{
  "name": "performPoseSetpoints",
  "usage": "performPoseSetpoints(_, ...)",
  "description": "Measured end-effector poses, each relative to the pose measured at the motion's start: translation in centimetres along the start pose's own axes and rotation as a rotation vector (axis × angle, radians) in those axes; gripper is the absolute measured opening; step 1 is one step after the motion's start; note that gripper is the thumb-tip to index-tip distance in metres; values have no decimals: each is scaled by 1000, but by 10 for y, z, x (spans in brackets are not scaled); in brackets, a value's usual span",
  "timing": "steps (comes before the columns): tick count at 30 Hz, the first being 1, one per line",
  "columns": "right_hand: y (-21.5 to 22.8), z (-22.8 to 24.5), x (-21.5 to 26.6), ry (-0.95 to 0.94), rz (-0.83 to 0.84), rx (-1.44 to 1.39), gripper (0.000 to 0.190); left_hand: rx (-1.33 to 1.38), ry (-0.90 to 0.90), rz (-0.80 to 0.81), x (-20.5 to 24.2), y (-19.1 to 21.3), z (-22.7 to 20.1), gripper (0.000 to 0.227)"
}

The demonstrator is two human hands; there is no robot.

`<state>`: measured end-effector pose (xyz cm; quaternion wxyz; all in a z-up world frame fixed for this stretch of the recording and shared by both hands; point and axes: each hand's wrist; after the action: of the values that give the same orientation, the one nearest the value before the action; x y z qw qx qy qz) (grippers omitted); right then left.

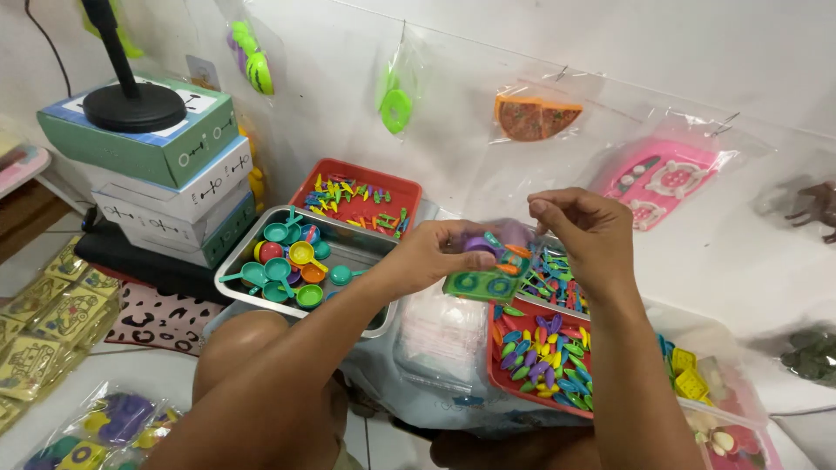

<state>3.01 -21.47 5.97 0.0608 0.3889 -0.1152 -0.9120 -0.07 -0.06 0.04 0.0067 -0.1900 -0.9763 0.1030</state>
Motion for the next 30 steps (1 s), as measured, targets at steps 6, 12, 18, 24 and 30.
performPoseSetpoints(6, 1, -6, 3, 102, 58, -103, 40, -17, -21, -52, -22, 10, 22, 34)
performPoseSetpoints(12, 40, -28, 15, -30, 145, -139, 52, -490, -237, -307, -16, 26, 12, 34)
performPoseSetpoints(18, 26, -31, 53, -158, 217, -214, 100, -508, -255, -309, -8, -1, 10, 49)
performPoseSetpoints(24, 6, -127, 73, -201, -196, -671, 18, -455, -235, -65, 9, -37, 8, 102)
performPoseSetpoints(30, 44, -91, 55, -8, 144, -1745, 19, -328, -437, 7, 14, -35, 18, 77)
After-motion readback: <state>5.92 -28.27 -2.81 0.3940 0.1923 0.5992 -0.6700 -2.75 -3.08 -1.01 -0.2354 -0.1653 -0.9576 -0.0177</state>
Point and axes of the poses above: each hand's wrist, its own x-axis away from the middle knuckle, its own y-axis out of the back of the hand, z = x × y, and after that the axes turned 14 degrees about y, right-handed
